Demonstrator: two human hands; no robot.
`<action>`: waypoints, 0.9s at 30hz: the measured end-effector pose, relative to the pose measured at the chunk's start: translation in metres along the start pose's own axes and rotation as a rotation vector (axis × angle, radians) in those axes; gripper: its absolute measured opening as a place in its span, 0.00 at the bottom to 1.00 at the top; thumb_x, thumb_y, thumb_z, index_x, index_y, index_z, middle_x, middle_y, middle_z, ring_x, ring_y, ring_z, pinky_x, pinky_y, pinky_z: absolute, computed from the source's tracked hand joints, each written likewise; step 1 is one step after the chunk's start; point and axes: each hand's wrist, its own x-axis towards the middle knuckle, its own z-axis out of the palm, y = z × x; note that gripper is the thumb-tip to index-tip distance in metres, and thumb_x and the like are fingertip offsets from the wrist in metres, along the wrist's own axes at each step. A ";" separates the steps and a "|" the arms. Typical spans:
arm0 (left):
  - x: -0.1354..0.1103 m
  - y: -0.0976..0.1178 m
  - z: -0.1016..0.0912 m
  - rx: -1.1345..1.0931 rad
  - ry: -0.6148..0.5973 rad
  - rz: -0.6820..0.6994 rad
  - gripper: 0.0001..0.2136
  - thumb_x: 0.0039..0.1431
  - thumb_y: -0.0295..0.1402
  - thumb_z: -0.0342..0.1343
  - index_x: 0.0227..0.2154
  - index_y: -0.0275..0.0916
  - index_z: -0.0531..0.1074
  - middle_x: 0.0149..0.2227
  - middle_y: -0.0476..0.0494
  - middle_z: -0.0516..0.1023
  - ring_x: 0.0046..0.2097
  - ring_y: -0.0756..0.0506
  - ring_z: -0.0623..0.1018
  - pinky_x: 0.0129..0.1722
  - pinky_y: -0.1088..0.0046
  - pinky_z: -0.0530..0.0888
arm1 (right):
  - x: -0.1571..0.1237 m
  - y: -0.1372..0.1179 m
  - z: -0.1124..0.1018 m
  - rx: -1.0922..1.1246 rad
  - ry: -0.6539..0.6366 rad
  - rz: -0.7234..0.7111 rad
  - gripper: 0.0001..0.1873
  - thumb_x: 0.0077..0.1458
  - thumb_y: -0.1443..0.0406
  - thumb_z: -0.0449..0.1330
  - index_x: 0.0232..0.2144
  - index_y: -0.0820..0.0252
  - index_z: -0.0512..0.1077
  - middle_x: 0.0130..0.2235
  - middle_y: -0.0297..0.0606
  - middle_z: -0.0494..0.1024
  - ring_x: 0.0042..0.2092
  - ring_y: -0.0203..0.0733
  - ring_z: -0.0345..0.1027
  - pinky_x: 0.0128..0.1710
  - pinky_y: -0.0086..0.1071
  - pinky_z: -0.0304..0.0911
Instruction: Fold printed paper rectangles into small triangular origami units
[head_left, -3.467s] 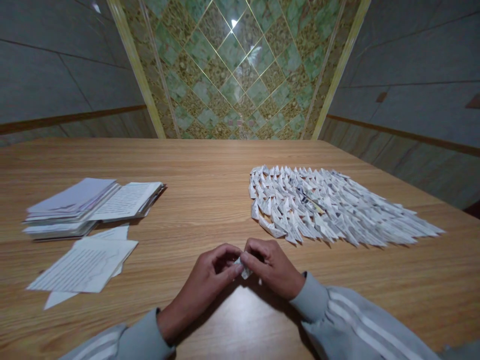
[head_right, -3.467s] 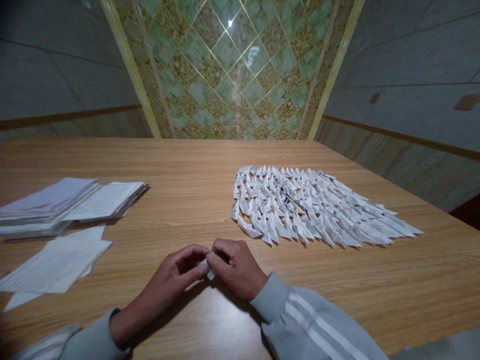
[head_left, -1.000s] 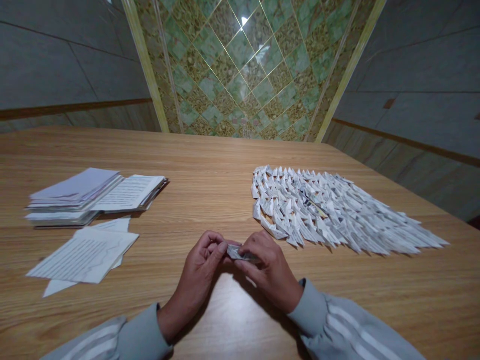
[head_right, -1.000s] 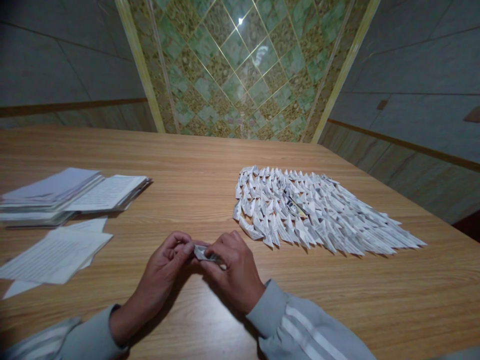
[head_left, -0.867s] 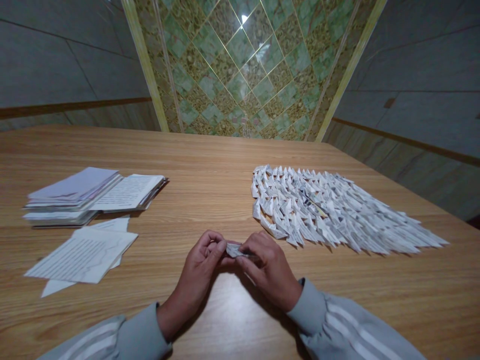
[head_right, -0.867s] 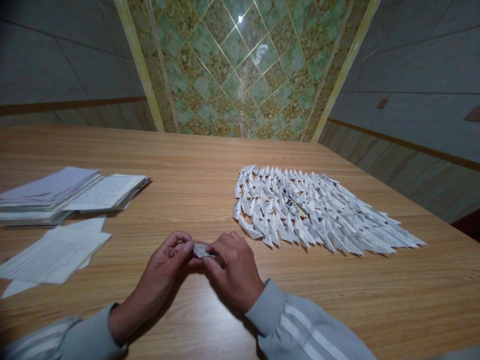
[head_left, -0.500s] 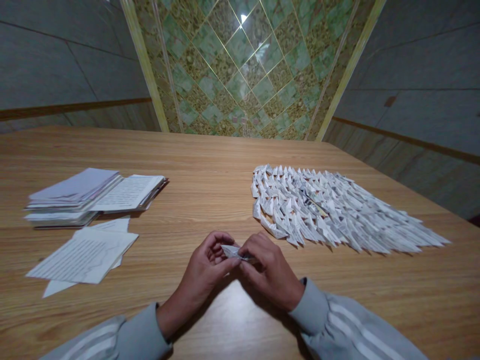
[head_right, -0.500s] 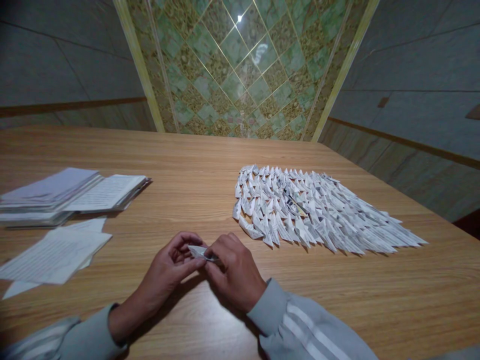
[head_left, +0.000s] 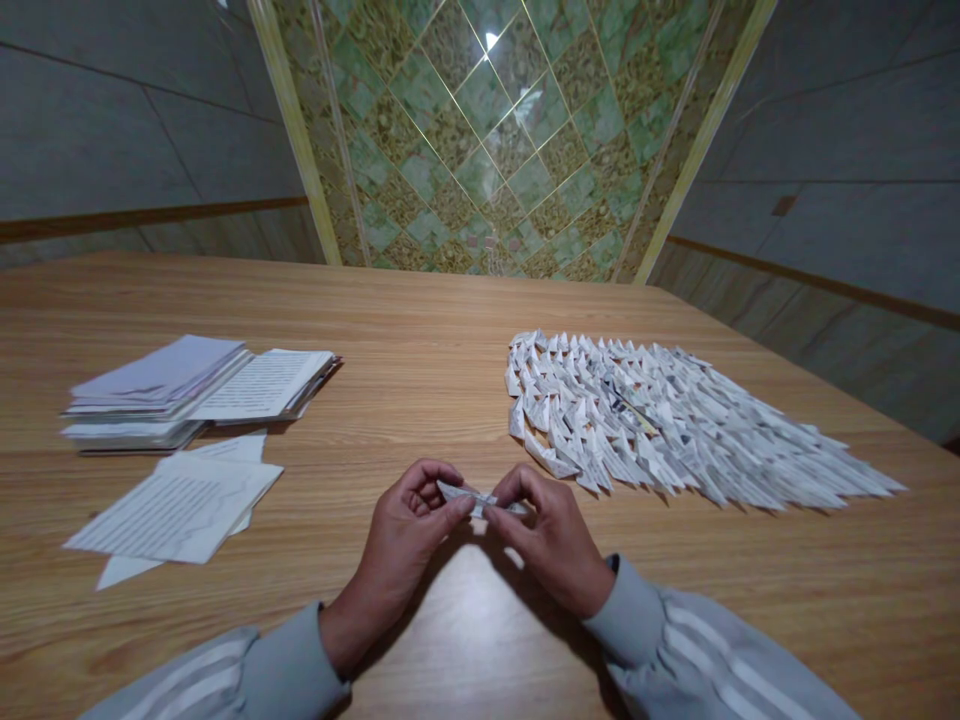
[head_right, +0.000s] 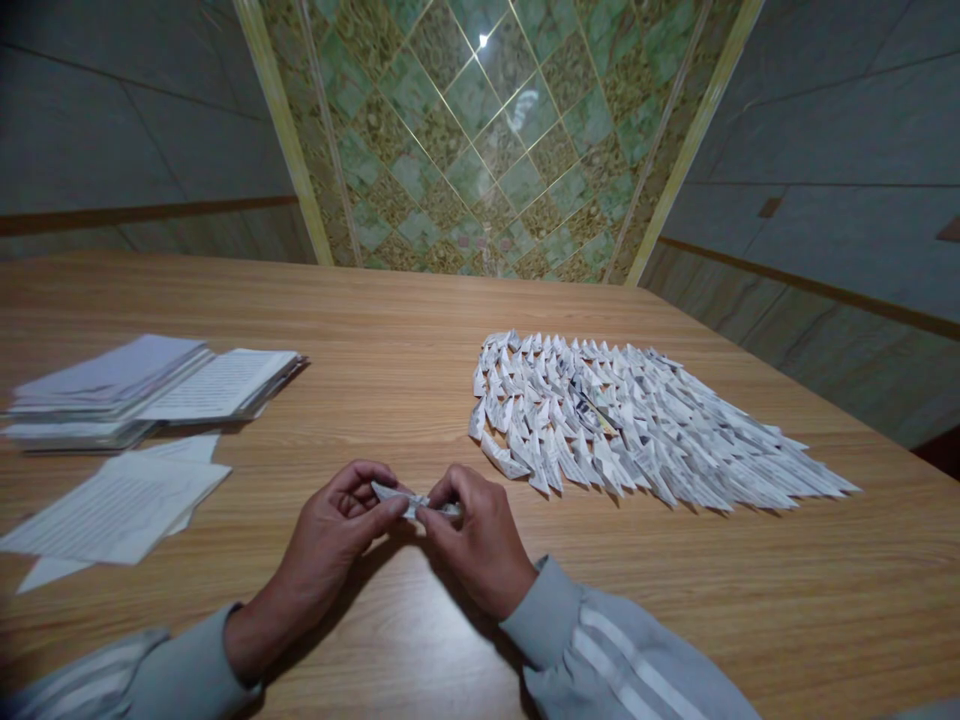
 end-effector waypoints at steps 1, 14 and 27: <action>0.001 -0.001 -0.001 -0.020 -0.017 -0.023 0.15 0.46 0.33 0.71 0.36 0.39 0.73 0.28 0.50 0.80 0.30 0.48 0.78 0.31 0.75 0.73 | 0.001 0.001 -0.001 0.004 0.005 -0.002 0.07 0.55 0.67 0.61 0.26 0.58 0.68 0.27 0.33 0.74 0.30 0.39 0.67 0.30 0.30 0.60; 0.002 0.001 -0.003 -0.043 -0.057 -0.090 0.11 0.44 0.34 0.73 0.25 0.36 0.77 0.24 0.50 0.77 0.28 0.50 0.74 0.29 0.77 0.70 | 0.002 0.000 -0.001 0.216 -0.123 0.144 0.07 0.56 0.62 0.62 0.29 0.59 0.69 0.25 0.30 0.73 0.27 0.35 0.65 0.26 0.27 0.59; 0.006 -0.001 -0.008 -0.091 -0.121 -0.161 0.12 0.45 0.35 0.73 0.23 0.35 0.77 0.23 0.49 0.78 0.27 0.50 0.74 0.29 0.77 0.70 | -0.001 -0.001 0.002 0.167 -0.125 0.087 0.13 0.62 0.59 0.58 0.27 0.60 0.71 0.25 0.34 0.77 0.27 0.37 0.69 0.28 0.28 0.60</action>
